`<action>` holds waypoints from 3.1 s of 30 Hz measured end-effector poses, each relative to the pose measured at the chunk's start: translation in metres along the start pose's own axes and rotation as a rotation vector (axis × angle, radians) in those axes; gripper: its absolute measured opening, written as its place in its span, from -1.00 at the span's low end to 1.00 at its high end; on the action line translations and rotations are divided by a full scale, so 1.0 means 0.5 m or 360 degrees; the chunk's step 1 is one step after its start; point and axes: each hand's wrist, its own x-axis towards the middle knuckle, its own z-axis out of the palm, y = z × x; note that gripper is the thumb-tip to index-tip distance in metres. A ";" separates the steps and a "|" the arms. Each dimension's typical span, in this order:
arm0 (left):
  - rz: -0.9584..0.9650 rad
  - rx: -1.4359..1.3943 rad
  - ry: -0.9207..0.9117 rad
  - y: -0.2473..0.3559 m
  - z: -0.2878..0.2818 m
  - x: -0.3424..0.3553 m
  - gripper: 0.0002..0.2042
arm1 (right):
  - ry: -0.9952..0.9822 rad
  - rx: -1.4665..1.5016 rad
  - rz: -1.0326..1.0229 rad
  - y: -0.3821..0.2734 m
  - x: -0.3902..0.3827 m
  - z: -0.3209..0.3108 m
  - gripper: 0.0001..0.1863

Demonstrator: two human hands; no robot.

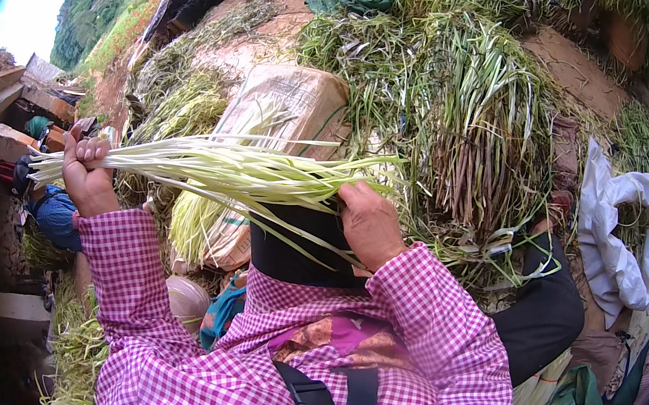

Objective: The person sits on the ground and sorts long green stalks by hand, separating them into bundles and placing them into a sack. The person repeatedly picks up stalks, aligns them, and transfers them to a nearby pile or bag.

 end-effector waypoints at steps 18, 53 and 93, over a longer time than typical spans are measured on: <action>0.0040 0.0058 0.0033 0.002 0.021 -0.004 -0.82 | -0.0068 -0.0004 0.0207 -0.017 -0.031 -0.038 -0.83; -0.0038 0.0061 -0.0002 -0.002 -0.005 0.006 -0.84 | 0.0049 0.1572 0.0782 -0.012 0.019 0.032 -0.77; -0.0023 -0.0135 -0.0643 0.069 0.011 0.005 -0.72 | -0.1187 -0.0746 0.1180 0.224 -0.193 0.012 -0.74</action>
